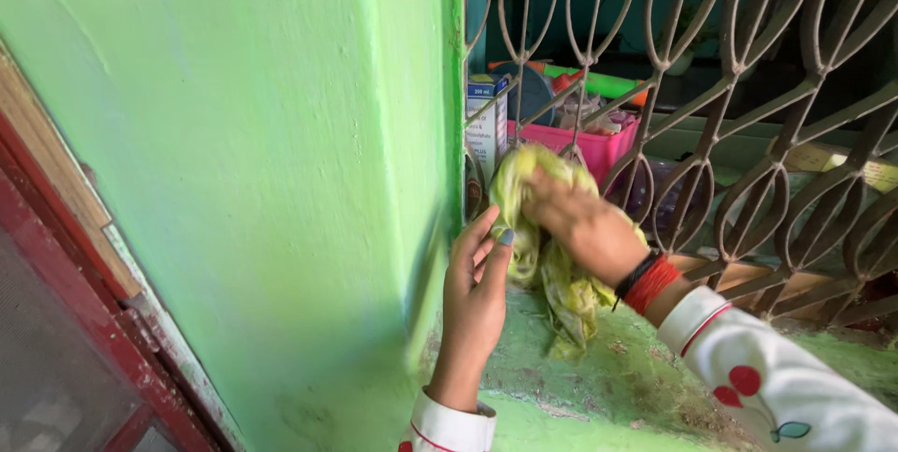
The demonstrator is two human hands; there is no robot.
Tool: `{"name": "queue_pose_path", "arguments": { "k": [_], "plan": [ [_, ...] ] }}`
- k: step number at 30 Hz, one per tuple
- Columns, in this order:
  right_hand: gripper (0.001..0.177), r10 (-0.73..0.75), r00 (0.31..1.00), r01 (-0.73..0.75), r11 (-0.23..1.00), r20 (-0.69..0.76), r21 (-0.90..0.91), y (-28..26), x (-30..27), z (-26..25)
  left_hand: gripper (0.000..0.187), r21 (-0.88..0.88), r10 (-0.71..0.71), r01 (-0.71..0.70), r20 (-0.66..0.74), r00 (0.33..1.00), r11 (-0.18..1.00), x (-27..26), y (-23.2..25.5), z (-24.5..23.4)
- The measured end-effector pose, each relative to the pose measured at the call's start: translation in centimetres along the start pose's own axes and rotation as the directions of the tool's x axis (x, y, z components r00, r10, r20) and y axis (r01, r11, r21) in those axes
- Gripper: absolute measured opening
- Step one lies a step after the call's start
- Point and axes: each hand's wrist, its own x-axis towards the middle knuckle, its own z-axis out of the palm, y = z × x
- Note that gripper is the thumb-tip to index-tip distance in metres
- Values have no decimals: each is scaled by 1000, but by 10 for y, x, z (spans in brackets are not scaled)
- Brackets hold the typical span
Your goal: The person cleans a metal gate by hand using a cloth, wiping the bars and the adjacent wall surface.
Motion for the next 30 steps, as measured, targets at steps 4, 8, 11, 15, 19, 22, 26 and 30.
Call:
{"name": "queue_pose_path", "arguments": {
  "k": [4, 8, 11, 15, 19, 22, 26, 30],
  "plan": [
    [42, -116, 969, 111, 993, 218, 36, -15, -42, 31, 48, 120, 34, -30, -26, 999, 992, -6, 5, -2],
    [42, -213, 956, 208, 977, 202, 45, -11, -31, 7, 47, 260, 118, -93, -82, 990, 961, -12, 10, -6],
    [47, -187, 982, 185, 981, -36, -50, 11, 9, -31, 46, 214, 94, -72, -97, 991, 974, -15, 15, -4],
    [55, -78, 991, 72, 995, -109, -65, 9, 57, -40, 48, 273, 72, -40, -105, 992, 961, -16, 19, -5],
    [75, -68, 992, 64, 997, -105, -40, -13, 51, -8, 52, 249, 51, -18, -125, 991, 968, -17, 15, -5],
    [41, 63, 973, -94, 987, 224, 130, -18, 29, 22, 55, 243, 55, -27, -109, 993, 970, -17, 11, -6],
    [42, -213, 977, 211, 975, 17, 76, -16, -5, 44, 57, 259, 45, -16, -104, 994, 966, -21, 13, -6],
    [39, -268, 957, 244, 950, 110, 194, -14, -19, 35, 57, 262, 39, -10, -105, 994, 965, -23, 19, -7]
  ]
}}
